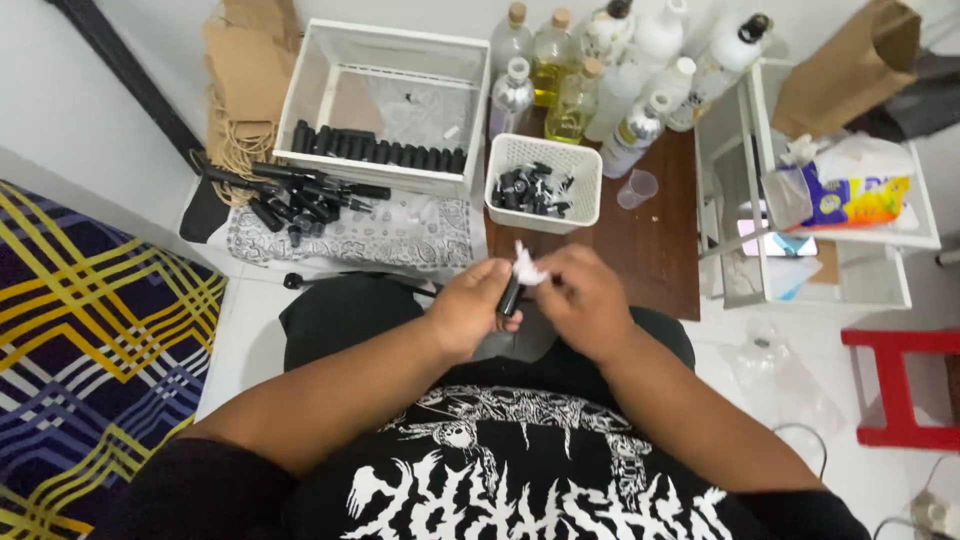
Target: Assembling perfume sample tubes by inserting white components into black tubes and organizing them in a basket.
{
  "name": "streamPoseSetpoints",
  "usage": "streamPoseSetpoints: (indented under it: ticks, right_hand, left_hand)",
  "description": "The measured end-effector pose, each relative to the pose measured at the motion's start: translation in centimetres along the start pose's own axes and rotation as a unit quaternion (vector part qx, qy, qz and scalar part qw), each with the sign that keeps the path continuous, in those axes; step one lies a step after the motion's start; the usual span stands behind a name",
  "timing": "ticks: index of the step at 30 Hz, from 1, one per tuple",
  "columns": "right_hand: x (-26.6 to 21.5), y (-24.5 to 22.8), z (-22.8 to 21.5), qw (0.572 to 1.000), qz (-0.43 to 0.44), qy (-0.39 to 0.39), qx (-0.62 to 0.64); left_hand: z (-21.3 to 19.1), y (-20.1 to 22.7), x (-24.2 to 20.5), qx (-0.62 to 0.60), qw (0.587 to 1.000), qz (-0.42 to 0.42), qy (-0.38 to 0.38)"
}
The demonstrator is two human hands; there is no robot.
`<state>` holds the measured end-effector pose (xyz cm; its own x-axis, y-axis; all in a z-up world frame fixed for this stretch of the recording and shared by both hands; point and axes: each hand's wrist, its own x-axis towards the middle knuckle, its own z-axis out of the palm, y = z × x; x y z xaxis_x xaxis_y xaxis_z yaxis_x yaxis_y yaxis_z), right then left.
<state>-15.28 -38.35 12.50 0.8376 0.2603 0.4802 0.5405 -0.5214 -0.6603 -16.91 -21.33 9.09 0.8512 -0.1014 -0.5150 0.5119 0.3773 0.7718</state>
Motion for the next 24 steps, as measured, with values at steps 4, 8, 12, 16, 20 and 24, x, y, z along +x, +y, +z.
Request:
streamPoseSetpoints:
  ticks: [4, 8, 12, 16, 20, 24]
  right_hand:
    - [0.1, 0.5, 0.9, 0.994, -0.039, -0.103, 0.005]
    - [0.5, 2.4, 2.0, 0.999, 0.028, -0.031, -0.027]
    - [0.2, 4.0, 3.7, 0.995, 0.008, -0.102, -0.021]
    - [1.6, 8.3, 4.2, 0.989, 0.053, -0.130, -0.039]
    - [1.0, 15.8, 5.9, 0.952, 0.198, -0.178, -0.152]
    - [-1.8, 22.6, 7.4, 0.892, 0.255, -0.237, -0.288]
  left_hand:
    - [-1.5, -2.4, 3.3, 0.018, 0.999, -0.022, 0.024]
    - [-1.8, -2.9, 3.9, -0.001, 1.000, -0.026, 0.011]
    - [-3.0, -2.9, 5.3, -0.063, 0.997, 0.000, -0.041]
    - [-6.0, -1.1, 8.2, -0.084, 0.996, -0.014, -0.030]
    - [-10.8, 3.3, 10.1, 0.111, 0.990, 0.042, 0.074]
    - [-14.9, 7.7, 11.9, 0.289, 0.919, 0.165, 0.210]
